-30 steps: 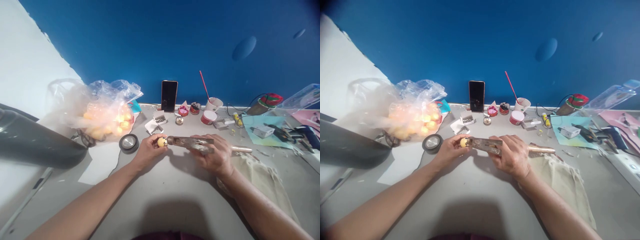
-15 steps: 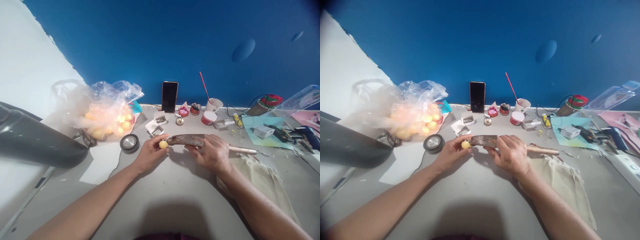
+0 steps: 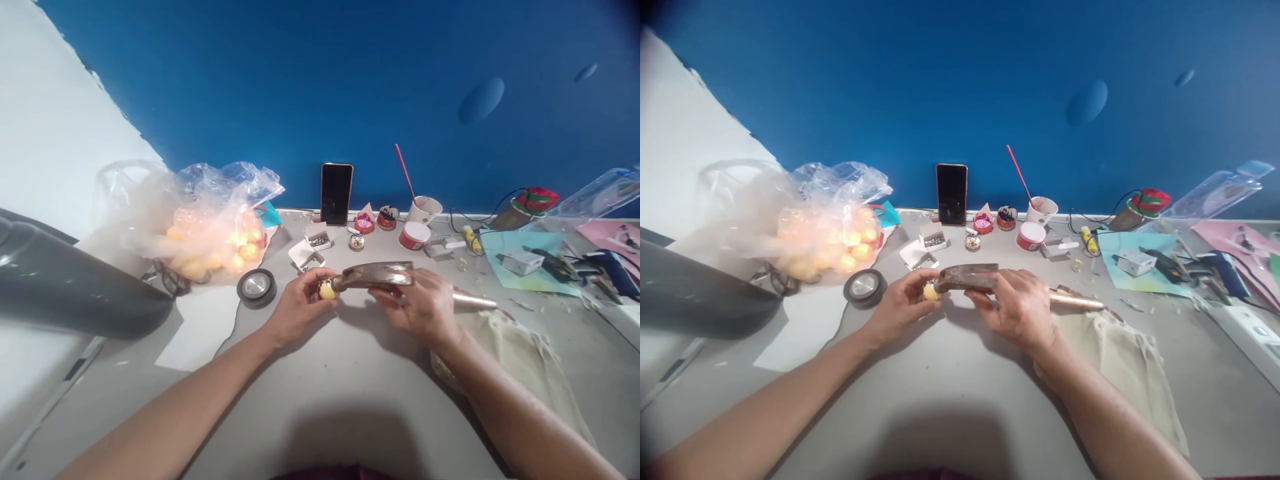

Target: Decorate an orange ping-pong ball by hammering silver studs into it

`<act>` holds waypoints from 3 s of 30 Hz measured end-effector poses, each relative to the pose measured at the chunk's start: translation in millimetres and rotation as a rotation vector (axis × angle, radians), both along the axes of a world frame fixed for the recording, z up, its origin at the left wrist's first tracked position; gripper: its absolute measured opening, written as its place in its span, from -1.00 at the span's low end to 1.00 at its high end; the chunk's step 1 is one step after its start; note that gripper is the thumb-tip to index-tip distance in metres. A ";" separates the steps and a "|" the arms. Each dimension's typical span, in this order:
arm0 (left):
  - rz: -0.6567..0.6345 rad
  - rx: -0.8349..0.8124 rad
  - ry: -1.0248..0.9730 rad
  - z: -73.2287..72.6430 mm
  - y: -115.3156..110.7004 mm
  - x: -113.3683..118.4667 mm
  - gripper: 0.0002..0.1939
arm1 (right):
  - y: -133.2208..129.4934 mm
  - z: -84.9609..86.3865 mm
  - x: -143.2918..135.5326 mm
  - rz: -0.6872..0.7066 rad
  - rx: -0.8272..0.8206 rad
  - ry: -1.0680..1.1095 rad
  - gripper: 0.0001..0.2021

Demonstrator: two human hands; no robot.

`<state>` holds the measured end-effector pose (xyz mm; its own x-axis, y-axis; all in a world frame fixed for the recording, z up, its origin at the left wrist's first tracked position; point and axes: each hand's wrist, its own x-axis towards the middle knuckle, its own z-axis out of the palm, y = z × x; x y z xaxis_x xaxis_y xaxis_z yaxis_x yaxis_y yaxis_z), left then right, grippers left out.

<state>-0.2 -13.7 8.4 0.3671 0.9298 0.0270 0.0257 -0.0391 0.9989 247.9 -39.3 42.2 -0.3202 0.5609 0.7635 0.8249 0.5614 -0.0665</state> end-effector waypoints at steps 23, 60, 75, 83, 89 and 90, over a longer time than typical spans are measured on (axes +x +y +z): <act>0.168 0.127 0.323 6.2 -1.1 0.0 -0.64 | -9.6 9.4 -11.0 0.067 -0.020 -0.062 -0.85; -0.301 -0.574 -0.233 7.2 -2.0 -1.9 -0.58 | 104.0 32.1 -89.8 -0.080 -0.690 -0.049 -0.72; -0.299 -0.604 -0.253 -0.9 0.9 -4.0 -0.53 | 116.5 6.9 -104.3 0.085 -0.999 -0.172 -0.80; -0.303 -0.586 -0.255 0.7 0.4 -3.1 -0.52 | 113.1 22.2 -89.1 0.129 -1.088 0.021 -0.87; -0.307 -0.582 -0.250 -1.7 0.2 -3.9 -0.53 | 131.7 27.8 -74.4 0.029 -0.961 0.362 -0.82; -0.310 -0.583 -0.252 -2.2 0.3 -4.0 -0.53 | 134.6 26.0 -73.6 0.008 -0.938 0.368 -0.83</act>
